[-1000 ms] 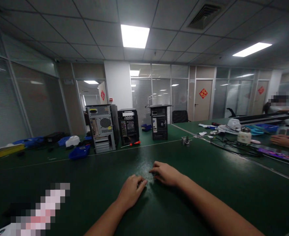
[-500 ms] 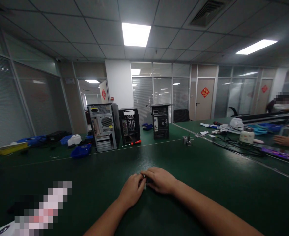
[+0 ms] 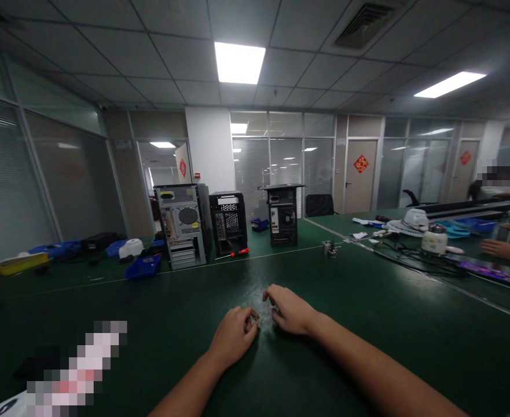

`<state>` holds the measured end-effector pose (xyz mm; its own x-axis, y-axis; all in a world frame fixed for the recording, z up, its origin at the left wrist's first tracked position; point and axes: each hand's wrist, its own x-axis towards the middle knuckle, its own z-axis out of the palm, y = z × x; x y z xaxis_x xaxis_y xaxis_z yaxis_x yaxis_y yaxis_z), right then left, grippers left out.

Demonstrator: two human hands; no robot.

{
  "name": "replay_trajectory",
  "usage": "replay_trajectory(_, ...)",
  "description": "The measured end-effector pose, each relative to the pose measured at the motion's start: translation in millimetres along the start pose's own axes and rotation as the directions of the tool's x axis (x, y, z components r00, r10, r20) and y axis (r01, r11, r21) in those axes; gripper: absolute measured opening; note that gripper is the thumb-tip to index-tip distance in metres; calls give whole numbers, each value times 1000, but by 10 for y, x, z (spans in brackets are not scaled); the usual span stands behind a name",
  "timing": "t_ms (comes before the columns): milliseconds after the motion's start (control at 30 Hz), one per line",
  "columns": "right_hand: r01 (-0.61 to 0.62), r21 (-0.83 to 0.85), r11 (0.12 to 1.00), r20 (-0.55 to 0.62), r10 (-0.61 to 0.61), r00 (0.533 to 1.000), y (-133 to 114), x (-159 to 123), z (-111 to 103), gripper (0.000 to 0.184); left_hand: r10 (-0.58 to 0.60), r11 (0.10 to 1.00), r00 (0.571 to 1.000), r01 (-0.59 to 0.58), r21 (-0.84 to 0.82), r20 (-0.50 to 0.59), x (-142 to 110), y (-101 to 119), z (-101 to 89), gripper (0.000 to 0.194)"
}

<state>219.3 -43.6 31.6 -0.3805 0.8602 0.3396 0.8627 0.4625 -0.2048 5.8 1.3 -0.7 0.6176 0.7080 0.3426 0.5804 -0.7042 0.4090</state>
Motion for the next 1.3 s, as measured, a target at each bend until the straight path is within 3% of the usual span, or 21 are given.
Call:
replay_trajectory(133, 107, -71, 992, 75, -101, 992, -143, 30, 82, 24, 12, 1000, 1000, -12, 4, 5, 5, 9, -11, 24)
replay_trajectory(333, 161, -141, 977, 63, -154, 986, -157, 69, 131, 18, 50, 999, 998, -50, 6, 24, 23, -11, -2, 40)
replay_trajectory(433, 71, -159, 985, 26, -68, 997, 12, 71, 91, 19, 53, 998, 998, -54, 24, 16, 17, -1, -4, 44)
replay_trajectory(533, -116, -149, 982, -20, 114, 993, 346, 26, 26, 22, 47, 998, 998, -49, 43, 29, 6, 25, -23, 43)
replay_trajectory(733, -424, 7, 906, -147, 420, 896, 1257, -265, -137, 25, 25, 999, 999, -27, 47, 43, -7, 56, -58, 41)
replay_trajectory(933, -661, 147, 735, -221, 676, 703, 1914, -500, -69, 30, 15, 999, 999, -17, 45, 40, -23, 42, -47, 38)
replay_trajectory(1100, -668, 189, 720, -277, 692, 667, 2004, -487, -43, 34, 4, 999, 999, -6, 50, 45, -29, 43, -44, 37)
replay_trajectory(1300, -608, 87, 789, -520, 556, 648, 1880, -528, -336, 40, 20, 998, 999, -22, 58, 36, -22, 21, -23, 36)
